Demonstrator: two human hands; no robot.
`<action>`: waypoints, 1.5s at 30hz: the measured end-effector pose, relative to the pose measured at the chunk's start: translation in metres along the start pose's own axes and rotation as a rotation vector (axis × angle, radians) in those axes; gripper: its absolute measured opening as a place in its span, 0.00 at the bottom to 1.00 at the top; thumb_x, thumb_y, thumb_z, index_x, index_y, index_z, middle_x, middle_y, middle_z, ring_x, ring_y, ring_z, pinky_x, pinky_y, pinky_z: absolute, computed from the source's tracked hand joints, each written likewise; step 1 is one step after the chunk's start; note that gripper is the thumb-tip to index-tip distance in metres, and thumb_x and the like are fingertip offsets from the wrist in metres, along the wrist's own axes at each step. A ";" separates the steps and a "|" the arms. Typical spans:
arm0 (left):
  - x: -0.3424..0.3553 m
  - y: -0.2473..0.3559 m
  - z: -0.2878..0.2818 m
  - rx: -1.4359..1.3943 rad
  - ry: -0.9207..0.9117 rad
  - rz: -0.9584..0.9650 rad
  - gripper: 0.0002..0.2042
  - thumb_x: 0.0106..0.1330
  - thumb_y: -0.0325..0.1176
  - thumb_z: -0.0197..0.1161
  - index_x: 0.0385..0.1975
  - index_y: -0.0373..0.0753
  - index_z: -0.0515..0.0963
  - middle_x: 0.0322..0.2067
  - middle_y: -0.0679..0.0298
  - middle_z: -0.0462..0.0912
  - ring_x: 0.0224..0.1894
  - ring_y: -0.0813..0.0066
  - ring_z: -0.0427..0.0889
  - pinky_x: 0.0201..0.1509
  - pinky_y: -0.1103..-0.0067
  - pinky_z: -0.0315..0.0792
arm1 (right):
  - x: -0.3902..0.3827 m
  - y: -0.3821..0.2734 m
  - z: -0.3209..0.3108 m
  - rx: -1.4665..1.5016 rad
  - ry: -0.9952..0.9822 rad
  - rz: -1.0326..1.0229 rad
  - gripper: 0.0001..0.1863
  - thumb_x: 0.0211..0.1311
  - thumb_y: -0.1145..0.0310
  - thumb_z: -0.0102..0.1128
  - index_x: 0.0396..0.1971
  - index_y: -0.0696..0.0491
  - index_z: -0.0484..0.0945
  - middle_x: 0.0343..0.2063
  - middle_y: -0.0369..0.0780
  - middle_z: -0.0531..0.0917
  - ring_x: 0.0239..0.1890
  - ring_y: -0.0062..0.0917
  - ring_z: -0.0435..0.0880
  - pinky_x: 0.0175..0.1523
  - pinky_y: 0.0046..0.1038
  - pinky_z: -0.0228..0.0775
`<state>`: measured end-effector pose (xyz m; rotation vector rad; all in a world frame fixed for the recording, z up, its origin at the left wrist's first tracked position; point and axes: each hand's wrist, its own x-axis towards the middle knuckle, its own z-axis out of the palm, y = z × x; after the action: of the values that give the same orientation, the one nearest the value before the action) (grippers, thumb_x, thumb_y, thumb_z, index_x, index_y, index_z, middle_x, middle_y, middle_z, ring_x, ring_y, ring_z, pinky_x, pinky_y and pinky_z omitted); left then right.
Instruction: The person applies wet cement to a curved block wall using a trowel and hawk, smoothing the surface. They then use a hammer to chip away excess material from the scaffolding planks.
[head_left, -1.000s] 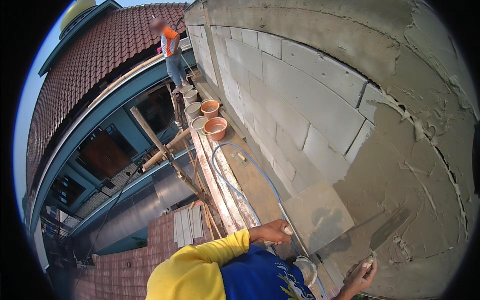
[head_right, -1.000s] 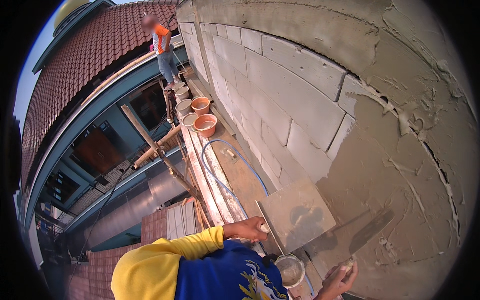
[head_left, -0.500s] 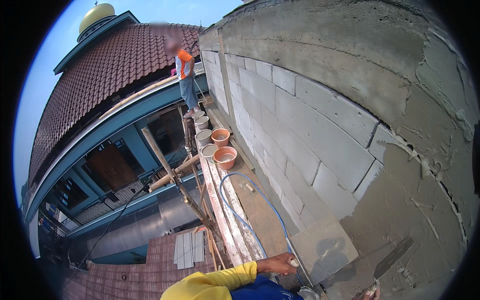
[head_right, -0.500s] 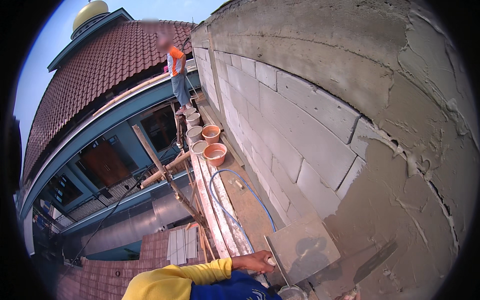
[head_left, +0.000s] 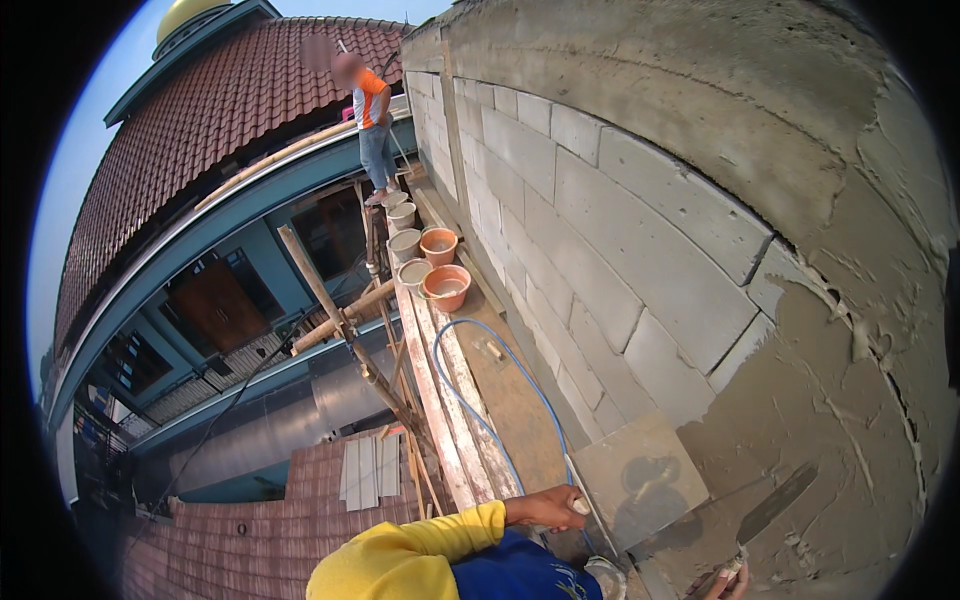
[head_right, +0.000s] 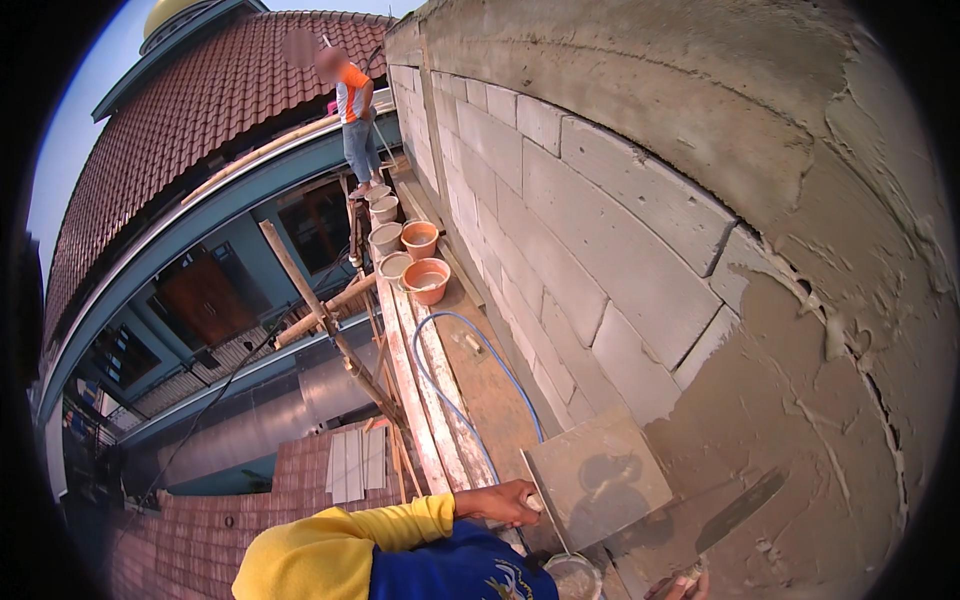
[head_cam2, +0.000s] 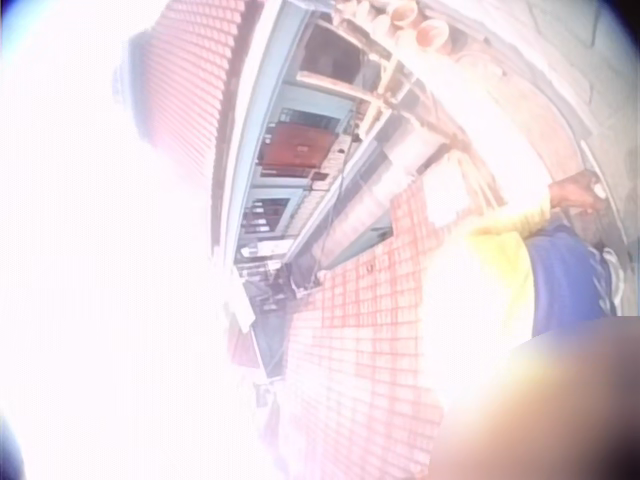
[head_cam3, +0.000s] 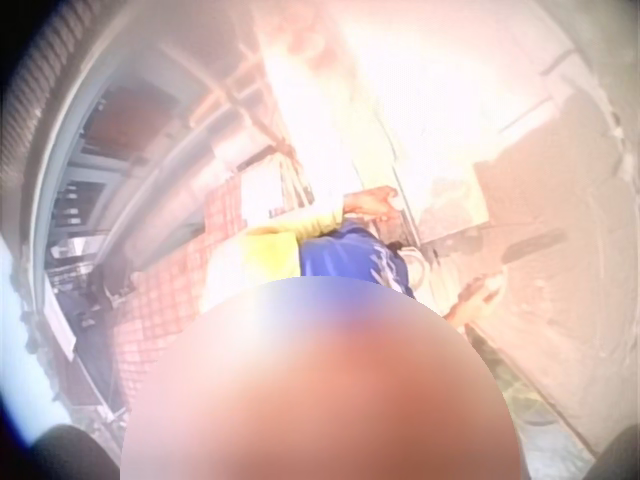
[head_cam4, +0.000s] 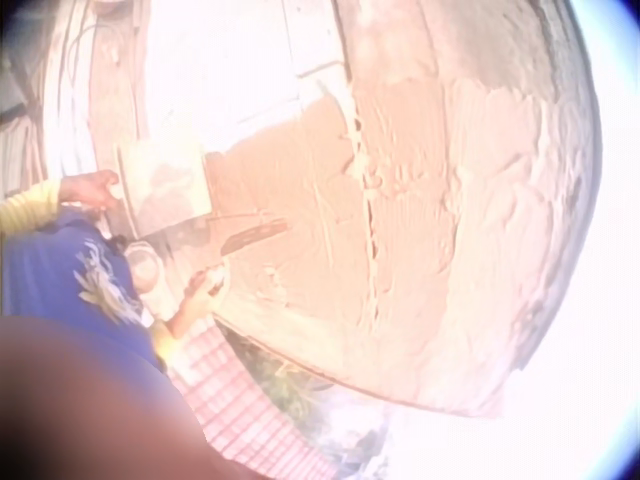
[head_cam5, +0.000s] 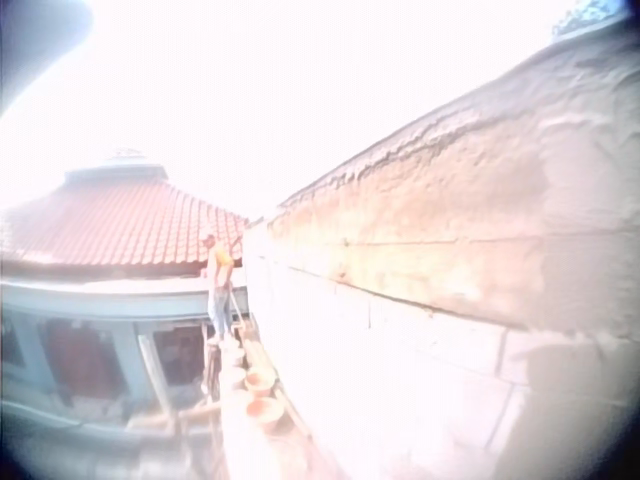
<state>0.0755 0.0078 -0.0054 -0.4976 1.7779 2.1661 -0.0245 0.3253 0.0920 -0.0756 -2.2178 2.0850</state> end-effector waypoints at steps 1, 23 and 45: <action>0.002 0.000 0.000 0.006 0.008 0.005 0.30 0.64 0.29 0.66 0.67 0.29 0.74 0.21 0.70 0.76 0.20 0.82 0.74 0.23 0.79 0.71 | 0.002 0.001 0.001 -0.010 0.004 0.008 0.22 0.78 0.68 0.60 0.68 0.54 0.78 0.34 0.34 0.81 0.27 0.16 0.73 0.30 0.18 0.64; 0.007 -0.005 -0.033 0.046 0.066 -0.129 0.05 0.64 0.24 0.67 0.30 0.30 0.77 0.22 0.59 0.81 0.21 0.74 0.78 0.25 0.76 0.72 | 0.020 0.040 0.014 -0.132 -0.129 -0.264 0.21 0.70 0.71 0.70 0.59 0.62 0.80 0.44 0.49 0.90 0.41 0.27 0.91 0.47 0.28 0.81; 0.073 -0.029 0.060 0.531 -0.059 -0.541 0.14 0.65 0.25 0.66 0.49 0.39 0.74 0.32 0.61 0.81 0.24 0.74 0.78 0.25 0.76 0.74 | -0.100 0.176 -0.087 -0.243 0.122 0.083 0.28 0.69 0.59 0.67 0.62 0.61 0.78 0.51 0.54 0.85 0.50 0.53 0.87 0.57 0.46 0.80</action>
<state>0.0182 0.0728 -0.0526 -0.6677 1.8200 1.2792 0.0790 0.4121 -0.0819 -0.3086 -2.4183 1.7831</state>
